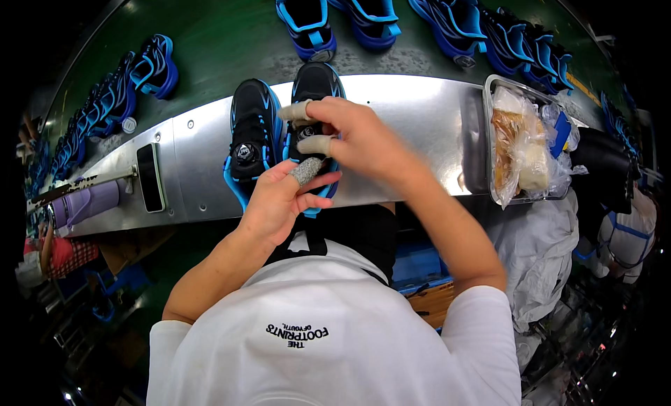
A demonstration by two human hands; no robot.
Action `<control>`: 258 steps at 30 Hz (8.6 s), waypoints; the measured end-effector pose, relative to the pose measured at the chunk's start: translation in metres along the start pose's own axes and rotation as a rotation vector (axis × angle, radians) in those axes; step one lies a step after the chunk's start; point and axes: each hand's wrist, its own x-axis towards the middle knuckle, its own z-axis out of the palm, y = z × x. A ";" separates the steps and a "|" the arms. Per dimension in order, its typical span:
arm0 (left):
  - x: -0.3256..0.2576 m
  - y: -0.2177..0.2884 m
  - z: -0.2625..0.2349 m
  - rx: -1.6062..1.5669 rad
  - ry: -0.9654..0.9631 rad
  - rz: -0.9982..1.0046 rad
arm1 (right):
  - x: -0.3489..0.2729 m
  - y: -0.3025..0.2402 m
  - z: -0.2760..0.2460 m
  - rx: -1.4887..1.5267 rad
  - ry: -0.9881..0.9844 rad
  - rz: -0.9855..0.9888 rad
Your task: The person wipes the exterior surfaces and midsoles of a pair of black and blue sneakers using a small piece of cloth while wearing protective finger cots.
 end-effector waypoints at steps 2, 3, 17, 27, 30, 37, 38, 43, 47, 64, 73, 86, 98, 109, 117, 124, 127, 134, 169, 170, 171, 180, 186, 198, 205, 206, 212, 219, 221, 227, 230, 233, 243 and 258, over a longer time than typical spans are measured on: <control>0.002 0.000 0.002 -0.015 0.002 0.003 | -0.003 0.012 0.016 -0.162 0.141 -0.136; 0.001 0.001 0.003 -0.013 0.000 0.002 | -0.004 0.017 0.020 -0.324 0.283 -0.270; -0.015 0.020 -0.019 0.292 -0.211 -0.182 | -0.004 0.023 0.015 0.173 0.292 0.041; -0.001 0.049 -0.079 1.157 0.147 0.673 | 0.100 0.028 0.027 -0.375 0.168 -0.284; 0.002 0.054 -0.089 0.909 -0.075 0.597 | 0.122 0.033 0.036 -0.446 0.054 -0.251; 0.009 0.064 -0.101 0.875 -0.168 0.509 | 0.133 0.039 0.044 -0.421 -0.109 -0.146; 0.007 0.065 -0.098 0.871 -0.170 0.508 | 0.133 0.043 0.044 -0.440 -0.095 -0.178; 0.010 0.056 -0.090 1.145 -0.003 0.702 | 0.135 0.044 0.049 -0.444 -0.083 -0.173; 0.015 0.059 -0.113 0.893 -0.224 0.583 | 0.135 0.038 0.046 -0.445 -0.099 -0.195; -0.034 -0.013 -0.092 -0.362 0.017 0.112 | 0.060 -0.023 0.046 -0.216 -0.345 -0.314; -0.030 -0.016 -0.099 -0.355 -0.069 0.155 | 0.058 -0.019 0.050 -0.130 -0.285 -0.314; -0.034 -0.013 -0.092 -0.464 -0.002 0.156 | 0.054 -0.024 0.061 -0.393 -0.117 -0.348; -0.034 -0.021 -0.083 -0.533 0.018 0.175 | 0.052 -0.026 0.067 -0.381 -0.156 -0.351; -0.036 -0.019 -0.078 -0.557 -0.001 0.171 | 0.048 -0.018 0.075 -0.356 -0.085 -0.344; -0.040 -0.010 -0.074 -0.299 0.009 0.183 | 0.042 -0.029 0.075 -0.508 0.048 -0.329; -0.057 -0.022 -0.052 1.616 0.126 0.937 | 0.044 -0.033 0.006 -0.085 0.317 -0.189; -0.014 -0.013 -0.043 1.581 0.094 0.581 | 0.038 -0.023 -0.001 -0.102 0.279 -0.144; -0.066 0.092 -0.093 1.413 0.050 0.464 | 0.037 0.010 -0.037 -0.192 0.358 -0.037; -0.042 0.050 -0.080 1.430 0.313 1.187 | -0.020 -0.057 0.015 -0.748 0.448 -0.330; -0.029 0.048 -0.082 1.482 0.294 1.192 | -0.007 -0.044 0.017 -0.721 0.400 -0.365; -0.016 0.042 -0.080 1.468 0.227 1.126 | 0.001 -0.027 0.017 -0.701 0.355 -0.391; 0.007 0.029 -0.059 1.475 0.194 1.013 | 0.015 -0.003 0.008 -0.394 0.372 -0.160; -0.007 0.016 -0.051 1.564 0.223 1.169 | 0.001 -0.016 0.020 -0.681 0.286 -0.140; -0.001 -0.007 -0.040 1.590 0.417 1.114 | -0.034 -0.001 0.032 -0.728 0.357 -0.200; -0.009 -0.009 -0.040 1.542 0.378 1.024 | -0.037 -0.008 0.004 -0.503 0.261 -0.171; -0.011 -0.008 -0.042 1.531 0.346 1.037 | -0.041 -0.006 -0.001 -0.458 0.257 -0.150; -0.008 -0.005 -0.046 1.561 0.232 1.094 | -0.042 -0.005 0.028 -0.795 0.296 -0.292; -0.001 -0.013 -0.039 1.922 0.222 1.130 | -0.036 0.011 0.038 -1.103 0.182 -0.381; 0.000 -0.019 -0.043 1.882 0.256 1.141 | -0.042 0.001 0.036 -0.952 0.182 -0.347; -0.005 -0.001 -0.033 1.469 0.286 1.113 | -0.039 -0.001 0.027 -0.608 0.176 -0.228; 0.009 -0.011 -0.036 1.592 0.248 1.098 | -0.048 0.004 0.049 -0.917 0.285 -0.319; 0.014 -0.016 -0.037 1.633 0.305 1.129 | -0.045 0.000 0.040 -0.829 0.272 -0.276; 0.004 0.026 -0.047 1.087 0.039 0.825 | -0.044 -0.017 -0.005 -0.457 0.157 -0.178; 0.001 0.020 -0.034 1.120 0.053 0.899 | -0.038 -0.024 -0.021 -0.453 0.082 -0.203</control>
